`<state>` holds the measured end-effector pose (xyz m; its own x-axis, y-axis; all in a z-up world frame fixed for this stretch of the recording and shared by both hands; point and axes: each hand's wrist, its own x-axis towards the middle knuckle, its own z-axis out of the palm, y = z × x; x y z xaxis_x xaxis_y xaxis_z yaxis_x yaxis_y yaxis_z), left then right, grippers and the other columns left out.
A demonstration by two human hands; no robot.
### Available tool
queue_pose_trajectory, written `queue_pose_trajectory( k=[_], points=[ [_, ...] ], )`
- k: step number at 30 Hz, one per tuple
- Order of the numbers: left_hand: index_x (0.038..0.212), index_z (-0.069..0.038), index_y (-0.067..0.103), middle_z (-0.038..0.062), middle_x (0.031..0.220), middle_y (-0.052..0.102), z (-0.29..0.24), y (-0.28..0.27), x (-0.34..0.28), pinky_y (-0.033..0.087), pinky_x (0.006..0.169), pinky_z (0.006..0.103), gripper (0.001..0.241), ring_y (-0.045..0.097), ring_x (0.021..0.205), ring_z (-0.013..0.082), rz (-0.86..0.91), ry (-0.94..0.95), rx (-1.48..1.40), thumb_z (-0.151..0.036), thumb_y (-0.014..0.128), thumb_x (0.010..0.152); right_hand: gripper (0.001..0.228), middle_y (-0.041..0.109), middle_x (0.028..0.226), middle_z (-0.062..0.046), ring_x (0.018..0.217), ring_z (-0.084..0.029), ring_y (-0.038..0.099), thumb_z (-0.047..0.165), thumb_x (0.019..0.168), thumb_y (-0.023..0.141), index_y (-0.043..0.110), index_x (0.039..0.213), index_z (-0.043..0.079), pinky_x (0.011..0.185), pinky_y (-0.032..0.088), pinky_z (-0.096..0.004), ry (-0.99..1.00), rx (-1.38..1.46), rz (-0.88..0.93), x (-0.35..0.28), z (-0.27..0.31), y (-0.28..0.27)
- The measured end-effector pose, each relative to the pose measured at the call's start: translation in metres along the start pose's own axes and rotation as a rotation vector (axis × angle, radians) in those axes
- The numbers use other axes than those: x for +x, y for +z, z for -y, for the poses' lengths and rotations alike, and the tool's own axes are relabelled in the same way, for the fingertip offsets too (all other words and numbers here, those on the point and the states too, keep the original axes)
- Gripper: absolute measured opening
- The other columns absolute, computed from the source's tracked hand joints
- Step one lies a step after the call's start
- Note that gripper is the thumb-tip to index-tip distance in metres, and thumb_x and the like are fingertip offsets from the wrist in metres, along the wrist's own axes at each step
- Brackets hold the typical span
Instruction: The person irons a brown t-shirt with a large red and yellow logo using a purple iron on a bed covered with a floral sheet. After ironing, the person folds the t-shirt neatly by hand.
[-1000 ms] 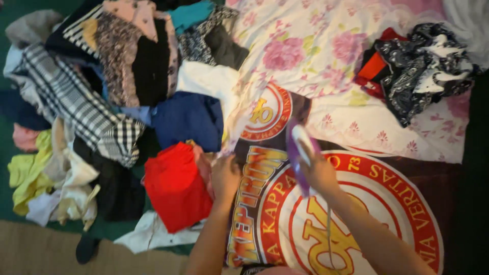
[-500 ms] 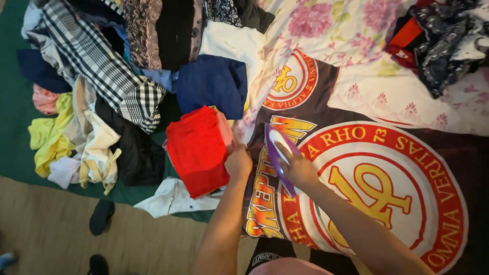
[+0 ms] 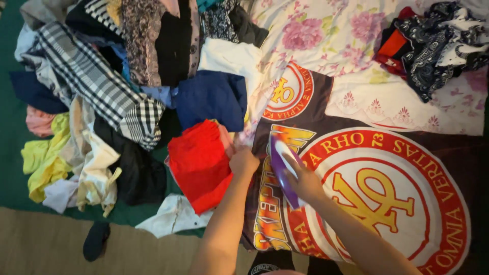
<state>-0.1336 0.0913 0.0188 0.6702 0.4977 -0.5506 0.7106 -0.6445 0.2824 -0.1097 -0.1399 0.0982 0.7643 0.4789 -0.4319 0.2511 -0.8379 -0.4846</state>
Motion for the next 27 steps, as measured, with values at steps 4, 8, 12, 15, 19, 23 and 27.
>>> queue_pose_trajectory(
  k=[4,8,12,15,19,23,27],
  points=[
    [0.120,-0.005,0.066,0.026,0.121,0.068,-0.040,-0.027,0.037,0.055,0.095,0.0611,0.036,0.064,0.119,0.0487,-0.085,0.115,-0.165,-0.030,0.056,0.095,0.059,0.073,0.112,-0.021,0.105,-0.042,0.072,0.049,0.099,0.049,0.030,0.156,0.054,0.095,0.058,-0.052,0.085,0.033,-0.025,-0.009,0.004,-0.016],
    [0.119,-0.015,0.067,0.018,0.119,0.070,-0.059,-0.003,0.089,0.057,0.091,0.0572,0.037,0.068,0.110,0.0423,-0.196,0.112,-0.185,-0.044,0.059,0.097,0.058,0.072,0.109,-0.023,0.102,-0.044,0.072,0.047,0.100,0.048,0.031,0.155,0.051,0.096,0.058,-0.054,0.089,0.031,-0.053,0.015,0.002,-0.025],
    [0.090,-0.018,0.073,0.015,0.086,0.075,-0.051,0.043,0.163,0.060,0.077,0.0527,0.013,0.074,0.089,0.0402,-0.455,0.160,-0.280,-0.029,0.065,0.091,0.057,0.072,0.107,-0.022,0.097,-0.044,0.073,0.047,0.100,0.047,0.031,0.155,0.049,0.093,0.060,-0.053,0.071,-0.050,-0.029,0.024,-0.004,-0.021],
    [0.103,-0.015,0.075,0.014,0.099,0.077,-0.045,0.030,0.169,0.060,0.086,0.0522,0.022,0.073,0.099,0.0387,-0.343,0.115,-0.379,-0.032,0.066,0.092,0.056,0.072,0.106,-0.018,0.091,-0.042,0.075,0.051,0.097,0.050,0.036,0.151,0.052,0.086,0.063,-0.052,0.056,-0.073,-0.066,0.015,-0.020,-0.002],
    [0.109,-0.025,0.073,0.005,0.109,0.077,-0.041,0.036,0.183,0.059,0.092,0.0471,0.026,0.072,0.108,0.0321,-0.215,0.059,-0.355,-0.043,0.067,0.091,0.056,0.071,0.095,-0.016,0.085,-0.041,0.075,0.053,0.097,0.049,0.037,0.152,0.048,0.079,0.063,-0.053,0.017,-0.099,-0.064,0.032,-0.001,-0.016],
    [0.116,-0.026,0.071,0.003,0.115,0.076,-0.040,0.029,0.175,0.057,0.096,0.0456,0.034,0.070,0.113,0.0302,-0.146,0.038,-0.361,-0.050,0.062,0.093,0.058,0.071,0.091,-0.015,0.083,-0.042,0.075,0.049,0.099,0.048,0.033,0.154,0.046,0.076,0.063,-0.054,-0.036,-0.098,-0.063,0.051,0.011,-0.022],
    [0.128,-0.012,0.065,0.020,0.127,0.069,-0.070,-0.056,0.051,0.049,0.103,0.0571,0.048,0.062,0.124,0.0428,-0.143,0.133,-0.394,-0.047,0.052,0.099,0.061,0.071,0.090,-0.016,0.085,-0.041,0.075,0.046,0.097,0.051,0.033,0.156,0.044,0.075,0.062,-0.054,-0.027,-0.097,-0.024,0.027,0.007,-0.019]
  ],
)
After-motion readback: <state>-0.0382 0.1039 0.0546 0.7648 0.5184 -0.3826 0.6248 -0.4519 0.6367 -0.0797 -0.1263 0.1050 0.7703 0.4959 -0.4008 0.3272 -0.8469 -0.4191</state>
